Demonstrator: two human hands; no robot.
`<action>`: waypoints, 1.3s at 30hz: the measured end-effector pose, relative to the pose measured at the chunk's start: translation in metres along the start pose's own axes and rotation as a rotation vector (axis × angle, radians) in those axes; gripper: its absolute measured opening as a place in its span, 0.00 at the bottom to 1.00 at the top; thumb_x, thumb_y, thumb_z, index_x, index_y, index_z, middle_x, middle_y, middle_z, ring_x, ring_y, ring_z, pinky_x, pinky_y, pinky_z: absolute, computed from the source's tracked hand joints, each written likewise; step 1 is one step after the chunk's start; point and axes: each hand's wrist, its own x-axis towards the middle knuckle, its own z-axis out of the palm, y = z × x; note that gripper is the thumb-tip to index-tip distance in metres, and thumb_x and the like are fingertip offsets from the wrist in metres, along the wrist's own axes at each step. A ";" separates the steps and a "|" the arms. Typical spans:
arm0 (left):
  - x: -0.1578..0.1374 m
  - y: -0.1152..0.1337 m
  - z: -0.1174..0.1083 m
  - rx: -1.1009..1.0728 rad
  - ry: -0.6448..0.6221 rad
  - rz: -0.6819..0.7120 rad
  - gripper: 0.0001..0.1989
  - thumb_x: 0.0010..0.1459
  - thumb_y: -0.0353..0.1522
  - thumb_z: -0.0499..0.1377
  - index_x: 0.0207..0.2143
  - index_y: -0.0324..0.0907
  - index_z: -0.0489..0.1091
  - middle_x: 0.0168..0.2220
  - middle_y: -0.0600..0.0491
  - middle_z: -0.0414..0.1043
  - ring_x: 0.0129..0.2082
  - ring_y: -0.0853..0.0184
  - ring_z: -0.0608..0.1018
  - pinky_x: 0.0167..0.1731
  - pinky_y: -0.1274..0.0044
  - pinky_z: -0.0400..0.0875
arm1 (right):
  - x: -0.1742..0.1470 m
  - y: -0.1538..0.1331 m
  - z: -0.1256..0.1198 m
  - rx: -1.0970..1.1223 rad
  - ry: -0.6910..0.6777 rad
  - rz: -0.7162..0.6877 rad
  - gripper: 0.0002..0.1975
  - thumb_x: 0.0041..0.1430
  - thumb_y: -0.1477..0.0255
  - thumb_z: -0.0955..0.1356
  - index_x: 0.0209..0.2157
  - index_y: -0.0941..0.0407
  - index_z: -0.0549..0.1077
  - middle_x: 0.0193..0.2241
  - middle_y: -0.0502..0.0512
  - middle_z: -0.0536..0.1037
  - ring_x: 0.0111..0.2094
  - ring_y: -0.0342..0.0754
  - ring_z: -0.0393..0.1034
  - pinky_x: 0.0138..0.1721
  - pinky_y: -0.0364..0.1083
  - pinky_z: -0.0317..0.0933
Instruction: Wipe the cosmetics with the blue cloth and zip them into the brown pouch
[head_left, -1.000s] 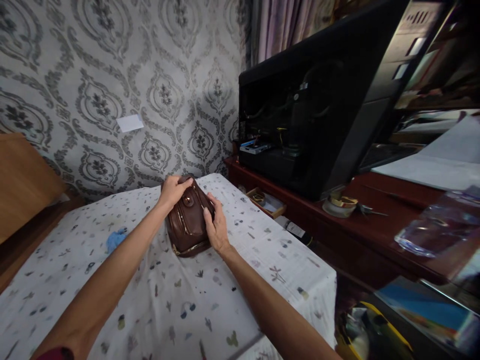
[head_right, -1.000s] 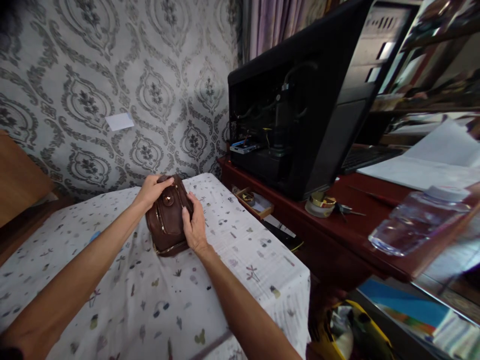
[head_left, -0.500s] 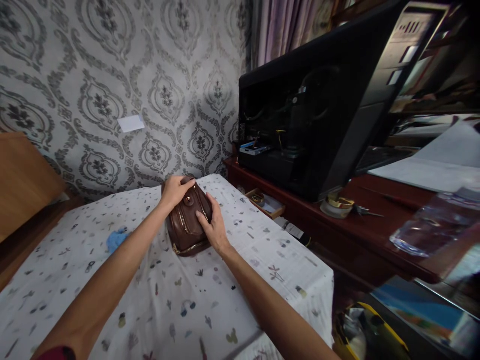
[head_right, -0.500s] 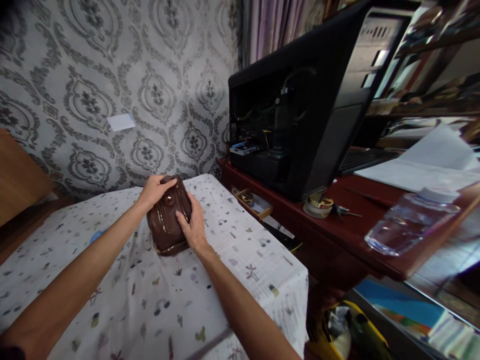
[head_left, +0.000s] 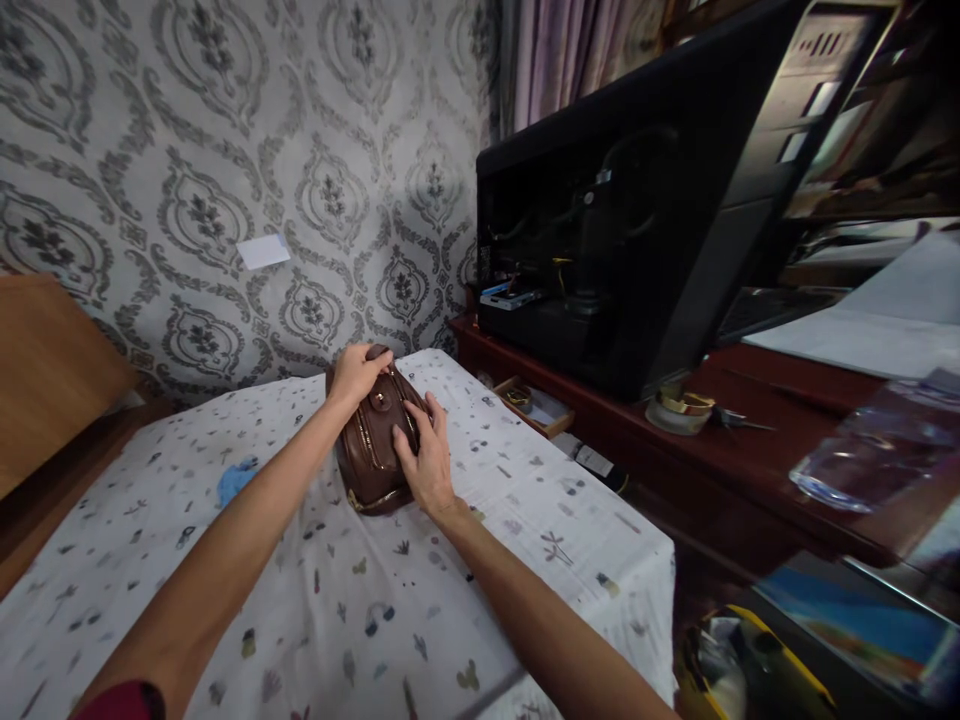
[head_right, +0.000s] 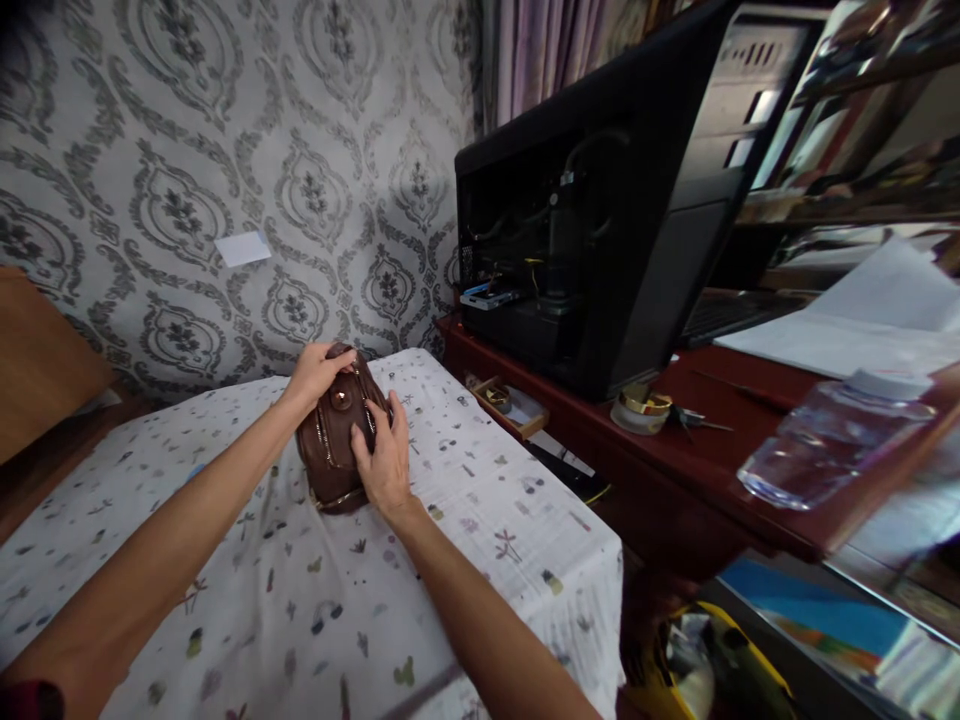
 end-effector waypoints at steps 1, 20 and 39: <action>-0.002 0.001 -0.002 0.004 -0.003 0.006 0.15 0.51 0.43 0.60 0.20 0.41 0.70 0.21 0.53 0.73 0.24 0.65 0.73 0.30 0.75 0.65 | 0.000 0.000 0.000 -0.002 0.003 -0.006 0.21 0.68 0.64 0.63 0.59 0.57 0.68 0.65 0.68 0.58 0.67 0.58 0.56 0.66 0.61 0.55; -0.012 0.004 -0.059 0.381 -0.046 0.148 0.15 0.50 0.46 0.63 0.25 0.44 0.74 0.24 0.54 0.72 0.28 0.63 0.70 0.30 0.74 0.59 | -0.002 -0.013 -0.012 -0.257 -0.100 -0.319 0.21 0.68 0.67 0.63 0.61 0.48 0.67 0.67 0.59 0.61 0.69 0.60 0.51 0.67 0.66 0.44; -0.016 -0.006 -0.072 0.581 -0.040 0.127 0.10 0.54 0.37 0.57 0.22 0.46 0.72 0.21 0.51 0.71 0.28 0.59 0.73 0.32 0.74 0.61 | -0.002 -0.011 -0.011 -0.229 -0.132 -0.353 0.20 0.65 0.65 0.65 0.57 0.50 0.71 0.65 0.61 0.63 0.69 0.61 0.49 0.65 0.65 0.50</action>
